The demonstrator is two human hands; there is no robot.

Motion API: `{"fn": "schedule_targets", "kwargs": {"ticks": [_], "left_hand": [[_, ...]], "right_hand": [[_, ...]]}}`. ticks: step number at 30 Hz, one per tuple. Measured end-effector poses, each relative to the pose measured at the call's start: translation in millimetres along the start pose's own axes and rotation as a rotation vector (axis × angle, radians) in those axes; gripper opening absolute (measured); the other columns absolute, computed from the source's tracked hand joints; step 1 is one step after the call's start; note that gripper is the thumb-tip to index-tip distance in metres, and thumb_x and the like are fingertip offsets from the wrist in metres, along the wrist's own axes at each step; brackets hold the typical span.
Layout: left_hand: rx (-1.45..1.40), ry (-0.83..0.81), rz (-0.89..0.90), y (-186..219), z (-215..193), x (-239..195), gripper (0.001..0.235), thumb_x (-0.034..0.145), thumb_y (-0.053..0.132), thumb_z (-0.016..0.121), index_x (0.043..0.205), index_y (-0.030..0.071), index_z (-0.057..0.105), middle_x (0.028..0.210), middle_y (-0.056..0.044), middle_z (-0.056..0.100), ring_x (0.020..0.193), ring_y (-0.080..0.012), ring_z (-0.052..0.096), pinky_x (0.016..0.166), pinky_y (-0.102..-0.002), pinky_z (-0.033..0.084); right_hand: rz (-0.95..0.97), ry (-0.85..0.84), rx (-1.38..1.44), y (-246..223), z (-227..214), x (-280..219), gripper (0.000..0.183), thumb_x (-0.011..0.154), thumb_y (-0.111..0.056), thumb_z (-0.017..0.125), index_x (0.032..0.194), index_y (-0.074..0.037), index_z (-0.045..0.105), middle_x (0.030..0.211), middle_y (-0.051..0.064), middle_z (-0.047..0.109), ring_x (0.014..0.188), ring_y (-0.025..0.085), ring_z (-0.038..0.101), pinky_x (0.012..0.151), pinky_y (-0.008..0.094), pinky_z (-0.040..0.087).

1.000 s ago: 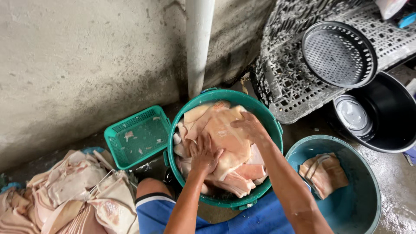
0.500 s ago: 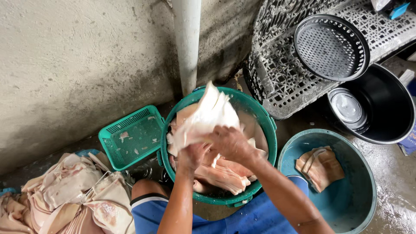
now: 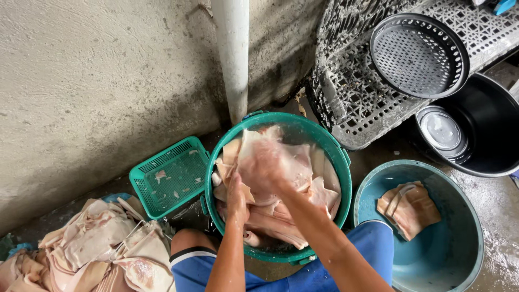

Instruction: The person washes slabs of pig skin in a bucket of water and moves them to a basin.

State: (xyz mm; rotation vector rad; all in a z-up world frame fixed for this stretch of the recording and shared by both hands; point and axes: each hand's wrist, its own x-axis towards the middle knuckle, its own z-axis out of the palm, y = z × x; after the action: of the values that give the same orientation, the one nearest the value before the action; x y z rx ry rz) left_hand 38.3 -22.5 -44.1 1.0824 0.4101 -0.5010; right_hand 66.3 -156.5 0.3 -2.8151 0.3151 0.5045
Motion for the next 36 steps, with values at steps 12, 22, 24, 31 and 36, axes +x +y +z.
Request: {"fn": "schedule_targets", "kwargs": {"ticks": [12, 22, 24, 31, 36], "left_hand": [[-0.152, 0.008, 0.003, 0.7, -2.3, -0.1, 0.049, 0.102, 0.031, 0.052, 0.144, 0.008, 0.057, 0.137, -0.007, 0.062, 0.123, -0.0235, 0.058, 0.099, -0.036, 0.049], [-0.060, -0.056, 0.132, -5.9, -5.2, 0.4, 0.051, 0.100, 0.027, 0.050, 0.147, 0.004, 0.054, 0.146, -0.006, 0.058, 0.128, -0.0194, 0.055, 0.104, -0.031, 0.045], [-0.032, -0.055, 0.186, -6.8, -3.3, -1.8, 0.051, 0.101, 0.026, 0.050, 0.147, 0.002, 0.054, 0.147, -0.007, 0.057, 0.129, -0.0204, 0.055, 0.106, -0.031, 0.043], [0.035, 0.037, 0.160, -5.2, -1.6, 1.3, 0.049, 0.104, 0.028, 0.047, 0.144, 0.001, 0.054, 0.146, -0.005, 0.055, 0.130, -0.0173, 0.053, 0.108, -0.029, 0.039], [0.138, -0.039, 0.300, 0.6, 2.4, -6.1, 0.050, 0.104, 0.030, 0.045, 0.143, 0.000, 0.055, 0.148, -0.003, 0.052, 0.132, -0.0169, 0.051, 0.109, -0.029, 0.039]], "right_hand": [[0.110, 0.116, 0.055, 41.9, -12.1, -4.2, 0.058, 0.111, -0.049, 0.025, 0.156, -0.014, 0.037, 0.159, 0.013, 0.042, 0.139, 0.028, 0.050, 0.113, 0.045, 0.044], [0.375, 0.024, 0.311, 119.6, 18.2, 26.0, 0.055, 0.101, -0.048, 0.033, 0.145, -0.020, 0.050, 0.139, 0.009, 0.060, 0.122, 0.025, 0.062, 0.100, 0.046, 0.054], [0.367, 0.056, 0.318, 103.5, 16.0, 26.1, 0.055, 0.102, -0.048, 0.031, 0.144, -0.020, 0.052, 0.138, 0.009, 0.062, 0.122, 0.025, 0.063, 0.101, 0.045, 0.054], [-0.577, 0.352, -0.068, 44.9, 38.4, -2.9, 0.057, 0.108, -0.049, 0.024, 0.141, -0.019, 0.059, 0.136, 0.010, 0.067, 0.123, 0.024, 0.066, 0.104, 0.040, 0.054], [0.385, 0.051, 0.396, 102.8, 6.6, 28.8, 0.062, 0.112, -0.050, 0.019, 0.139, -0.019, 0.065, 0.135, 0.011, 0.071, 0.123, 0.024, 0.068, 0.107, 0.037, 0.054]]}}
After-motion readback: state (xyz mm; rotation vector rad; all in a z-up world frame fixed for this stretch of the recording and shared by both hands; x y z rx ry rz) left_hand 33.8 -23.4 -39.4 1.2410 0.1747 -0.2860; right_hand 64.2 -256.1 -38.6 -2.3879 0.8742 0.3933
